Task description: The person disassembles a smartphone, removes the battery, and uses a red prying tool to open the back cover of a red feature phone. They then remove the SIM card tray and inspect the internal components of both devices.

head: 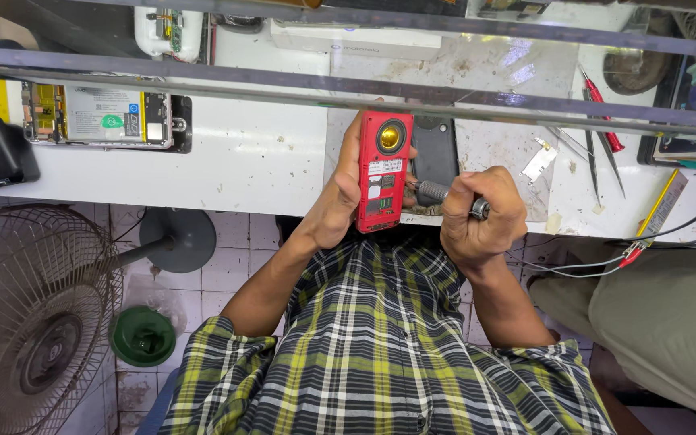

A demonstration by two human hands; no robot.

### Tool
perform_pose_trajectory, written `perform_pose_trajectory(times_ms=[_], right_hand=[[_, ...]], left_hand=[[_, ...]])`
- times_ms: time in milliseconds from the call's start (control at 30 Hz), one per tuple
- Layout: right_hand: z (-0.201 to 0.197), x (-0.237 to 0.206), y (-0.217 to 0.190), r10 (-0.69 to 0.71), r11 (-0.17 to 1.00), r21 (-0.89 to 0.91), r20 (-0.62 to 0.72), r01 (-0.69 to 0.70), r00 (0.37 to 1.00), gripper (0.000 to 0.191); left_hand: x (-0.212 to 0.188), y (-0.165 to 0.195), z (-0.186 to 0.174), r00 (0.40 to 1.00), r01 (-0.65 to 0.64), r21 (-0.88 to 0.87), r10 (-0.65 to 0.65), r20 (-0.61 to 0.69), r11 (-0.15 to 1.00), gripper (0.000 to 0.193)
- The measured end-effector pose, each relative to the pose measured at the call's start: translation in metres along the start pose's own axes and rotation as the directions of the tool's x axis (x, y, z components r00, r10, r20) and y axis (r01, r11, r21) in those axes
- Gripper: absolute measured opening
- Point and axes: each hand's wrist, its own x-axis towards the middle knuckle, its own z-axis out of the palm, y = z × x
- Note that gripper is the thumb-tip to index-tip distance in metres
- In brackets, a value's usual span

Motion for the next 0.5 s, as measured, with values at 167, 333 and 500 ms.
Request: perform_pose_trajectory(times_ms=[167,333,500], right_hand=[[-0.009,0.018,-0.013,-0.032,0.999,0.022,0.125,0.030,0.992,0.030],[-0.010,0.033,-0.027,0.016,0.991,0.130,0.178,-0.040,0.984,0.020],[-0.007,0.048,-0.030,0.050,0.883,0.432,0.306,-0.185,0.951,0.027]], left_hand=[[-0.001,-0.003,-0.002,1.000,0.000,-0.047,-0.001,-0.012,0.999,0.120],[0.004,-0.007,-0.003,0.999,-0.014,-0.134,0.009,-0.038,0.991,0.116],[0.008,-0.006,0.000,0.998,-0.042,-0.235,0.029,-0.061,0.971,0.099]])
